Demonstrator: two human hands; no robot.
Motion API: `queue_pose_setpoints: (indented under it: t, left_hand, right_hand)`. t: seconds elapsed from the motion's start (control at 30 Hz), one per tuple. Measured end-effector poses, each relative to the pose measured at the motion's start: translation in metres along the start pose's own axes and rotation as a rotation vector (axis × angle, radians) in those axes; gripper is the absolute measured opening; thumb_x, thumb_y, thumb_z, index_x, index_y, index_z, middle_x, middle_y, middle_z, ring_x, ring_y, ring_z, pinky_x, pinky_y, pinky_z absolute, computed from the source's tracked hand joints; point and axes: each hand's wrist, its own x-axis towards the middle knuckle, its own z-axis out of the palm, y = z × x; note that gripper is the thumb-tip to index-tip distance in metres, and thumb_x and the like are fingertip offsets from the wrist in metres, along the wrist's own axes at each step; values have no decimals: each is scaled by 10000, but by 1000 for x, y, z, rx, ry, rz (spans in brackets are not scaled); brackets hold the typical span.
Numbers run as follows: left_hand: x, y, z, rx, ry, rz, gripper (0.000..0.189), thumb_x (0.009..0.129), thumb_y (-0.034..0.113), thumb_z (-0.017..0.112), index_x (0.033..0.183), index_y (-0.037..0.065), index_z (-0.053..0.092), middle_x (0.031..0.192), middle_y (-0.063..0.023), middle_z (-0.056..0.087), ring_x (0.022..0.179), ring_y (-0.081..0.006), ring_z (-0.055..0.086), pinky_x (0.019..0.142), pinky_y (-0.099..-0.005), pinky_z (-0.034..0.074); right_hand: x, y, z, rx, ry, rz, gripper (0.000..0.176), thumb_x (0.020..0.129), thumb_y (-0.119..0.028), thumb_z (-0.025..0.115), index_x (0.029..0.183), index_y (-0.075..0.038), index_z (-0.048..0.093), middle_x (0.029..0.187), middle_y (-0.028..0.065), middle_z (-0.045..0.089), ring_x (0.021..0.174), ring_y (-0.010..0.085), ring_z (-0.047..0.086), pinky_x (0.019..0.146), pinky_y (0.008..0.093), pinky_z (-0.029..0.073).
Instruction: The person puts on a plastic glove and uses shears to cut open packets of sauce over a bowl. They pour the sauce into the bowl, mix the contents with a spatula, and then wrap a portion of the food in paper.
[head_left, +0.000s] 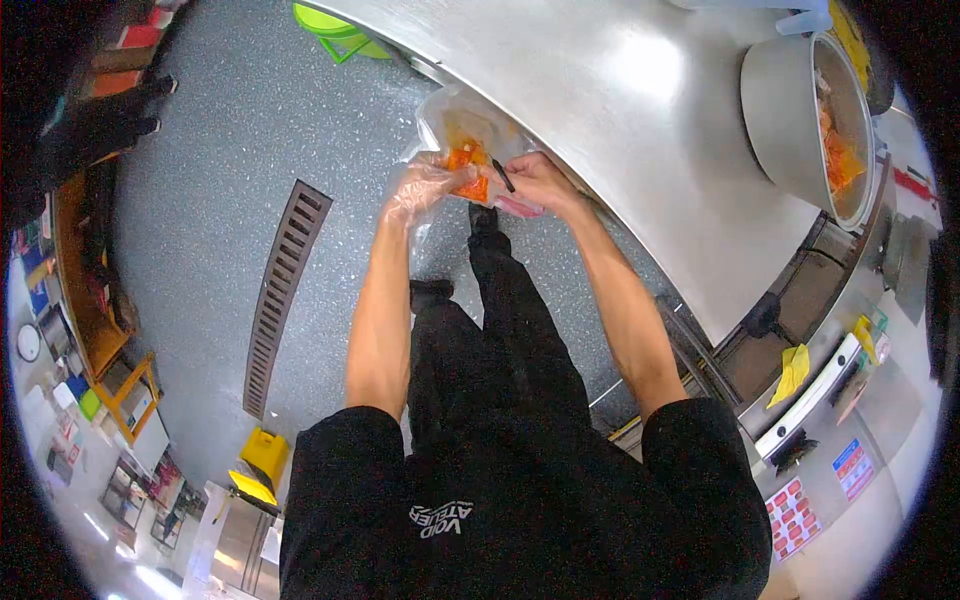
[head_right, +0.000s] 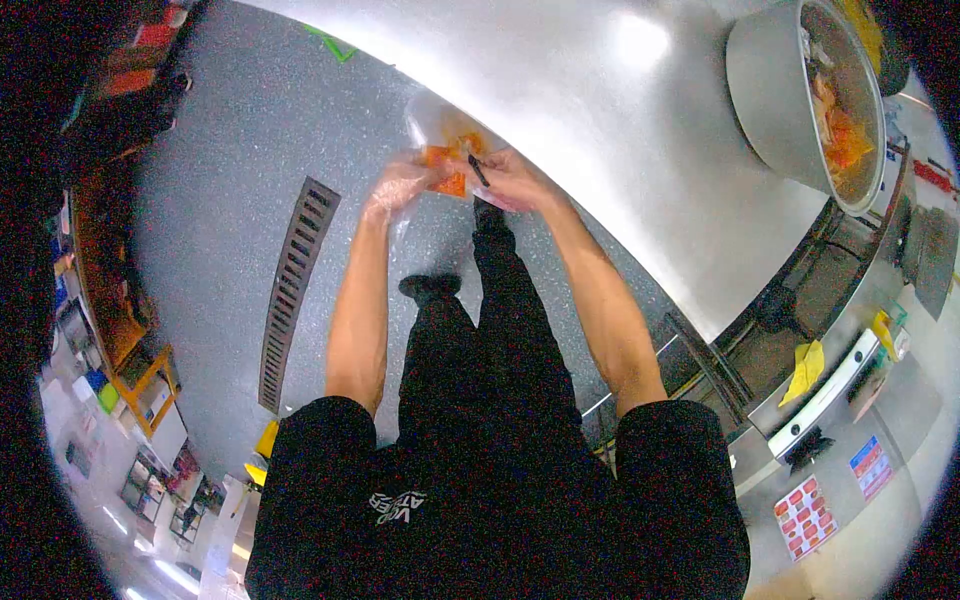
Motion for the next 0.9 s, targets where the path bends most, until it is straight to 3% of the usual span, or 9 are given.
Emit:
queue_pose_setpoints:
  t: [0.13,0.33,0.5,0.6,0.7,0.9]
  left_hand:
    - [-1,-14,-3,-120,-24,51,318,809,232,750,1009,-11,702,932,-88,712,832,-135,652,776,-287,517]
    - [2,-17,-15,-13,-17,186,319,833,216,745,1043,-17,690,953,-74,709,877,-126,645,810,-279,513]
    - [-17,11,-10,-282,48,234,306,856,198,732,1087,5,674,965,-52,700,897,-127,634,814,-274,510]
    - [-20,17,-13,-330,42,260,292,856,195,735,1075,13,673,964,-41,694,894,-119,628,810,-272,510]
    - [-25,22,-15,-299,59,257,271,857,185,733,1058,13,673,954,-32,689,874,-109,624,795,-265,511]
    - [-24,22,-9,-240,140,297,232,861,175,720,1027,17,683,931,-34,692,820,-97,625,721,-259,518]
  right_hand:
    - [10,7,6,-69,70,-70,473,829,-491,720,626,-82,596,525,-43,487,466,56,425,423,244,300]
    - [-8,-6,4,-343,76,-154,517,774,-551,744,623,-78,599,533,-48,476,495,76,402,447,268,286]
    - [-38,-32,8,-344,116,-146,538,760,-579,735,638,-70,614,533,-51,483,491,76,415,450,264,298]
    - [-36,-28,7,-314,98,-138,520,771,-582,725,654,-86,624,534,-55,480,501,69,426,453,260,304]
    - [-38,-27,9,-248,31,-128,481,865,-490,675,612,-115,512,570,-25,537,503,44,462,445,220,313]
    - [-40,-23,15,-273,-16,-146,473,901,-515,604,646,-126,520,612,-36,527,553,57,466,494,231,334]
